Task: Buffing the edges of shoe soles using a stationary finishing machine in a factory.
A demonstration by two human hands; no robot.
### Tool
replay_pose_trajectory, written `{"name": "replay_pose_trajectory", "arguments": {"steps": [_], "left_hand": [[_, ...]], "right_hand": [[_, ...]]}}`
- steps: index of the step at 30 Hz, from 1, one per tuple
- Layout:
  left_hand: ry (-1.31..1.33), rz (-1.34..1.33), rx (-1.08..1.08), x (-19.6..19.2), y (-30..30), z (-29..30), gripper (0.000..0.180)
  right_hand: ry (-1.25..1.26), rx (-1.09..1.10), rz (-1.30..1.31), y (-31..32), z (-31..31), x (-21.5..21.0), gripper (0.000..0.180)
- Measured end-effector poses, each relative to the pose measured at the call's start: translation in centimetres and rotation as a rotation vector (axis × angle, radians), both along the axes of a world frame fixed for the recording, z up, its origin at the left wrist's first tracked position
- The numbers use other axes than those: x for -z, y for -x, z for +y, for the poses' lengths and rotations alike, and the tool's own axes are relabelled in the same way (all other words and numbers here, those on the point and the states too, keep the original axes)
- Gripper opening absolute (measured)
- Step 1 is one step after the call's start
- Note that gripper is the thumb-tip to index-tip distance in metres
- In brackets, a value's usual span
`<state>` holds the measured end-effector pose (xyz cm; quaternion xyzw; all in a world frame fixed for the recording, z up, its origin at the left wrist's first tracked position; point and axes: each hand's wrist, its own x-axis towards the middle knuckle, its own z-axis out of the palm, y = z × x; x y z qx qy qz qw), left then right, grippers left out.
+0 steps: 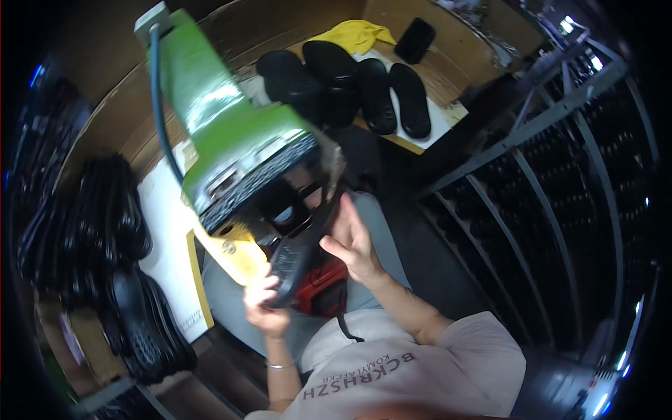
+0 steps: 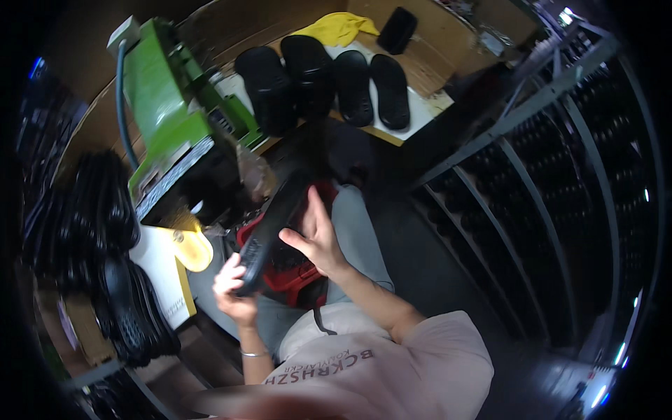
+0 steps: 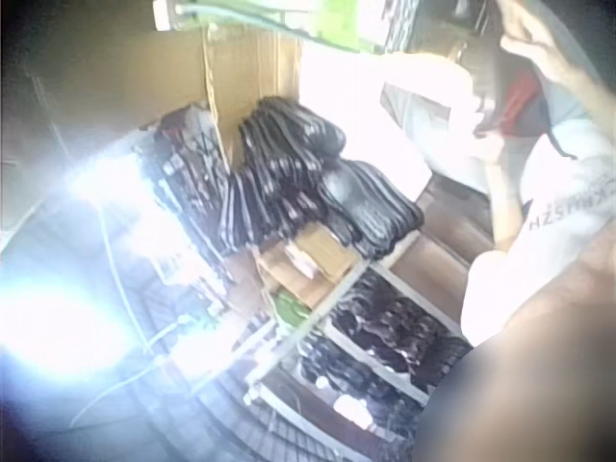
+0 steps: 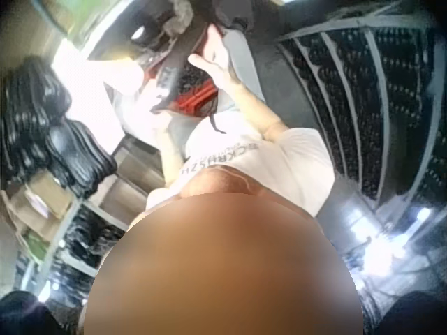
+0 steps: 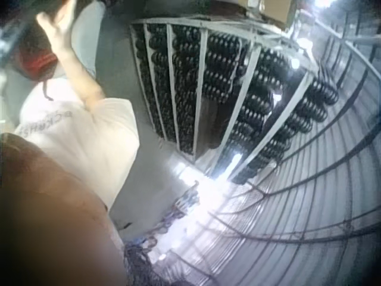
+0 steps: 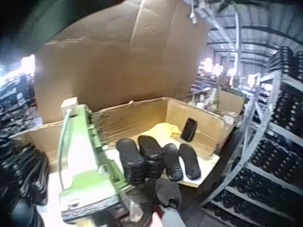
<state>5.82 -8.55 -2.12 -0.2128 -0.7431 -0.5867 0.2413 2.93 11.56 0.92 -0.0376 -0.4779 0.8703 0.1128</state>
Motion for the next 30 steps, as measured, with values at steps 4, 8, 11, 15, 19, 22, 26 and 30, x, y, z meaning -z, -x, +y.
{"name": "replay_pose_trajectory", "arguments": {"steps": [4, 8, 11, 15, 19, 22, 26, 30], "left_hand": [[-0.021, 0.007, 0.212, -1.1, -1.5, 8.0, 0.053], [0.177, 0.089, 0.009, -3.1, 0.0, 5.6, 0.070], [0.460, -0.149, -0.505, -5.0, -1.2, -3.8, 0.052], [1.114, 0.096, -1.153, -6.9, -5.6, -18.6, 0.040], [1.408, -0.403, -1.387, -7.5, -6.7, -21.6, 0.037], [1.157, -0.352, -1.099, -7.9, -6.7, -23.2, 0.035], [1.047, -0.261, -1.050, -8.6, -8.0, -25.2, 0.022], [0.910, 0.008, -1.131, -11.1, -8.0, -23.0, 0.025]], "right_hand": [[0.121, -0.120, -0.250, -3.1, 3.7, -2.0, 0.071], [-0.267, 0.218, -0.146, 0.9, 14.4, -4.1, 0.067], [-0.491, 0.406, -0.211, 7.4, 22.2, -5.7, 0.060], [-0.552, 0.340, -0.245, 17.1, 32.4, -0.5, 0.043], [-0.621, 0.401, -0.412, 18.1, 35.3, 2.6, 0.036], [-0.457, 0.373, -0.349, 16.9, 34.5, 3.5, 0.037], [-0.278, 0.354, -0.178, 16.4, 33.5, 4.4, 0.042], [-0.258, 0.554, -0.148, 14.9, 32.4, 6.4, 0.034]]}}
